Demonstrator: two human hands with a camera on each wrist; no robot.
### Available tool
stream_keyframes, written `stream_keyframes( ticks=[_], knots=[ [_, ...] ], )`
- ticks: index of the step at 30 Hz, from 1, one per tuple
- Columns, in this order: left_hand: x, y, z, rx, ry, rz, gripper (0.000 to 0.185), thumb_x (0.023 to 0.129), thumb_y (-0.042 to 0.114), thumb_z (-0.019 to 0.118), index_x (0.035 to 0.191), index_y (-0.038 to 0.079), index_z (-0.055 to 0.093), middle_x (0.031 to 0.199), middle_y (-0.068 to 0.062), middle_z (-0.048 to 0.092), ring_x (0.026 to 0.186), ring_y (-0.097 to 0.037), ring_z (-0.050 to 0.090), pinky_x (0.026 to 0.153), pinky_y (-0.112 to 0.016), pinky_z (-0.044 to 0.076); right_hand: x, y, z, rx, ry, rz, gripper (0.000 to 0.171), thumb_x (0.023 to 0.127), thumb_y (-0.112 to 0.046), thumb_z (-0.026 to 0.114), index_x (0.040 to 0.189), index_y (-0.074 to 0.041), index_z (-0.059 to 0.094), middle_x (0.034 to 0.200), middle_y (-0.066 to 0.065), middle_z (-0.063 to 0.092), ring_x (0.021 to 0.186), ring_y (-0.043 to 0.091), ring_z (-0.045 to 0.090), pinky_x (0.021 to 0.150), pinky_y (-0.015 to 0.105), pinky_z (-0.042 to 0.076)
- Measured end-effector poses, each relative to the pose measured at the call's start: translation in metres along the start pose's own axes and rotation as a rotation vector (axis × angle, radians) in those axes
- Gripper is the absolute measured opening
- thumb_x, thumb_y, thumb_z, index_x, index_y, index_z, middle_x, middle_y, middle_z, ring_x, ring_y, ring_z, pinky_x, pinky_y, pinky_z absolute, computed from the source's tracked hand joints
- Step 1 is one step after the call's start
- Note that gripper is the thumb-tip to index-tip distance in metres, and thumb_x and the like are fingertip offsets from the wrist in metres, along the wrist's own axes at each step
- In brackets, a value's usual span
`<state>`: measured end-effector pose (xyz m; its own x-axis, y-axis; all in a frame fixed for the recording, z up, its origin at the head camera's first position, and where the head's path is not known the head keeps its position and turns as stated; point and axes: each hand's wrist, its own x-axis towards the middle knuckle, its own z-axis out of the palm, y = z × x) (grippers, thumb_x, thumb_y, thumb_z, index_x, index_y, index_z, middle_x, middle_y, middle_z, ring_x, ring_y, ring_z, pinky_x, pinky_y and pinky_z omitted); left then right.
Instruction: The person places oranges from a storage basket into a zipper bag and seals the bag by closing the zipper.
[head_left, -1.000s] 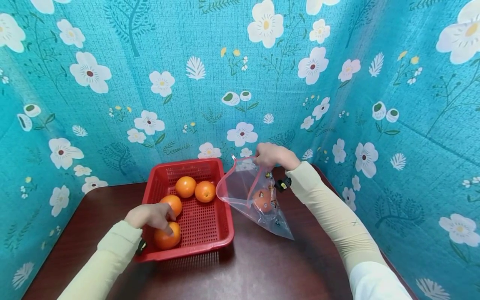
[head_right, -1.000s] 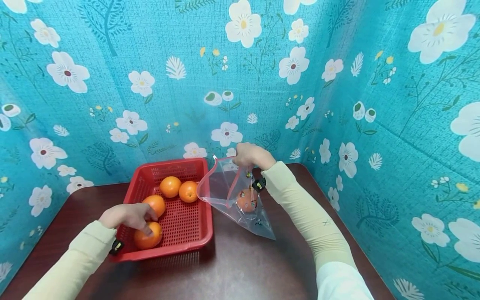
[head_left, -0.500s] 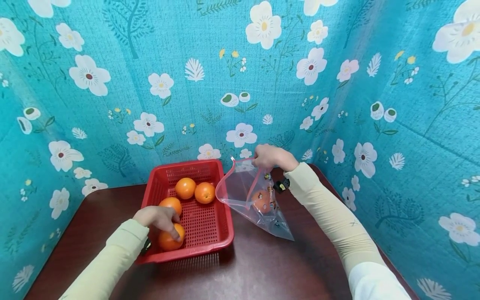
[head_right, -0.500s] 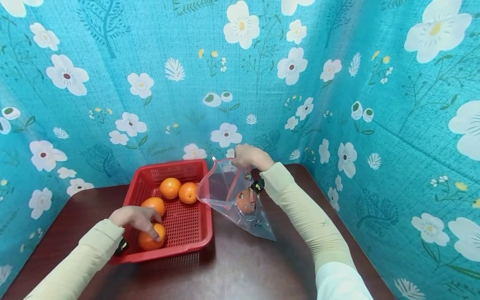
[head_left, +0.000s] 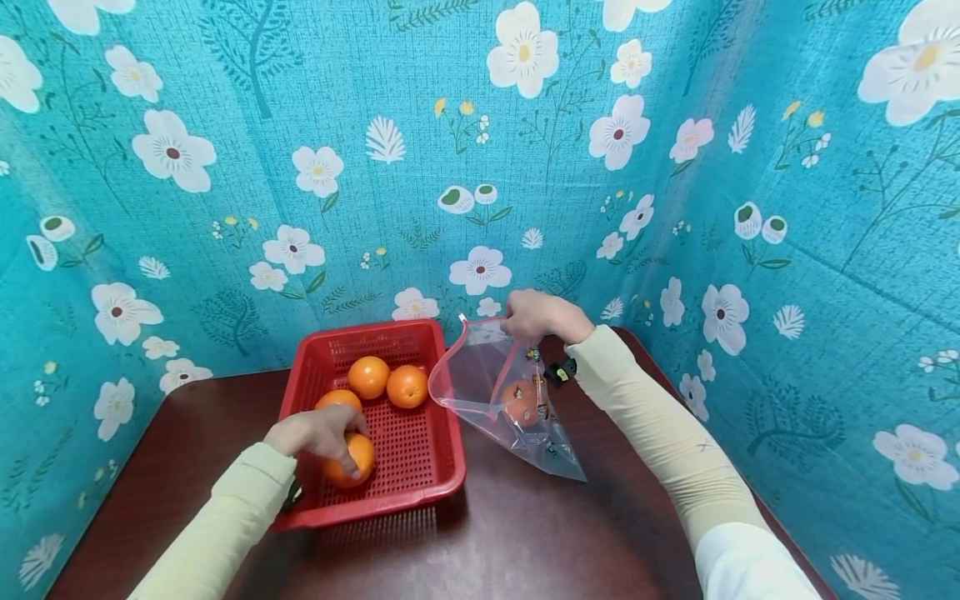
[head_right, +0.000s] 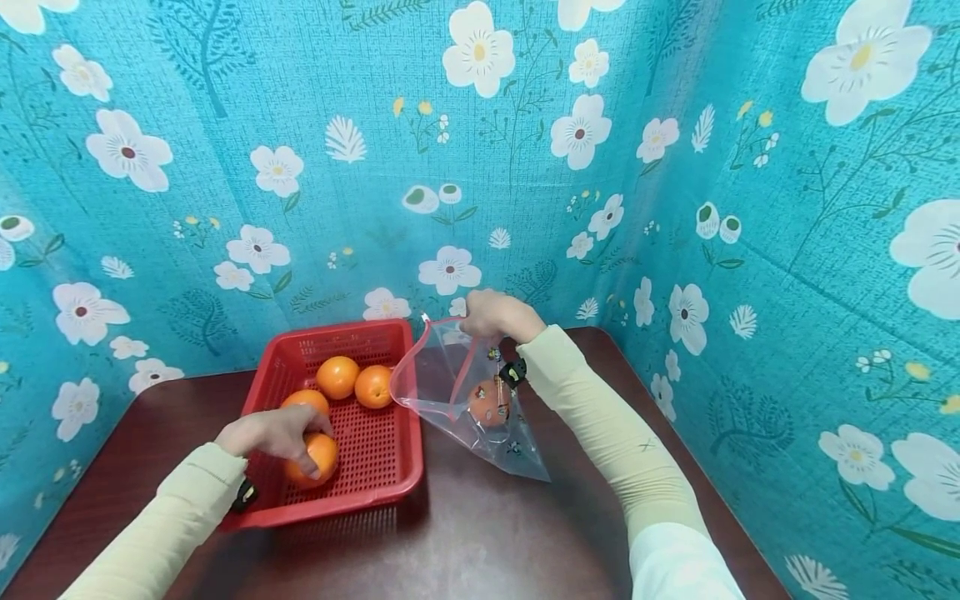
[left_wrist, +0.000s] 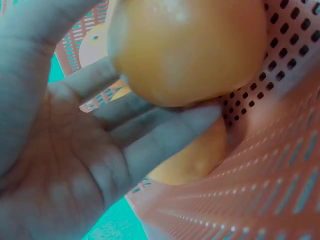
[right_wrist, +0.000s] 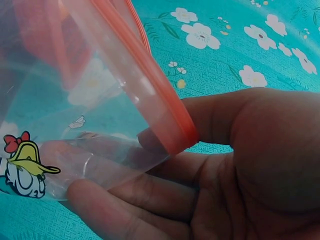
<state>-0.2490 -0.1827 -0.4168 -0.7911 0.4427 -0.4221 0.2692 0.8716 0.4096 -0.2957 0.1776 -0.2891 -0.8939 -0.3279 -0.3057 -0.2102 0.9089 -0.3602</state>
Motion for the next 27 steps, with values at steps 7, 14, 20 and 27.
stream_keyframes(
  ticks=[7, 14, 20, 27],
  knots=[
    [0.015, 0.0, 0.004, 0.043, 0.066, 0.092, 0.06, 0.063, 0.025, 0.098, 0.114, 0.01, 0.07, 0.103, 0.001, 0.065, 0.091, -0.017, 0.055, 0.086, -0.04, 0.054, 0.0, 0.002, 0.001, 0.004, -0.003, 0.004, 0.046, 0.104, -0.015, 0.049, 0.058, -0.017, 0.05, 0.052, -0.003, 0.046, 0.048, 0.012, 0.053, 0.05, 0.027, 0.045],
    [0.02, 0.0, 0.007, 0.037, 0.122, 0.115, 0.064, 0.064, 0.023, 0.098, 0.119, 0.008, 0.069, 0.108, 0.0, 0.068, 0.093, -0.018, 0.058, 0.088, -0.043, 0.055, -0.002, 0.002, 0.002, -0.009, 0.001, 0.005, 0.048, 0.104, -0.015, 0.049, 0.056, -0.018, 0.043, 0.05, -0.004, 0.039, 0.046, 0.011, 0.049, 0.05, 0.027, 0.043],
    [0.021, 0.001, 0.008, 0.04, 0.145, 0.114, 0.066, 0.065, 0.021, 0.097, 0.122, 0.007, 0.068, 0.113, -0.003, 0.068, 0.096, -0.019, 0.058, 0.092, -0.046, 0.054, -0.002, 0.003, 0.004, -0.018, 0.009, 0.002, 0.047, 0.103, -0.015, 0.049, 0.057, -0.018, 0.045, 0.05, -0.004, 0.041, 0.046, 0.011, 0.048, 0.05, 0.026, 0.043],
    [0.024, 0.001, 0.01, 0.029, 0.169, 0.144, 0.066, 0.066, 0.02, 0.097, 0.124, 0.004, 0.067, 0.117, -0.006, 0.068, 0.097, -0.02, 0.06, 0.092, -0.047, 0.053, -0.001, 0.004, 0.007, -0.007, 0.018, 0.006, 0.048, 0.104, -0.016, 0.05, 0.057, -0.017, 0.046, 0.051, -0.003, 0.044, 0.047, 0.012, 0.05, 0.05, 0.027, 0.044]
  ],
)
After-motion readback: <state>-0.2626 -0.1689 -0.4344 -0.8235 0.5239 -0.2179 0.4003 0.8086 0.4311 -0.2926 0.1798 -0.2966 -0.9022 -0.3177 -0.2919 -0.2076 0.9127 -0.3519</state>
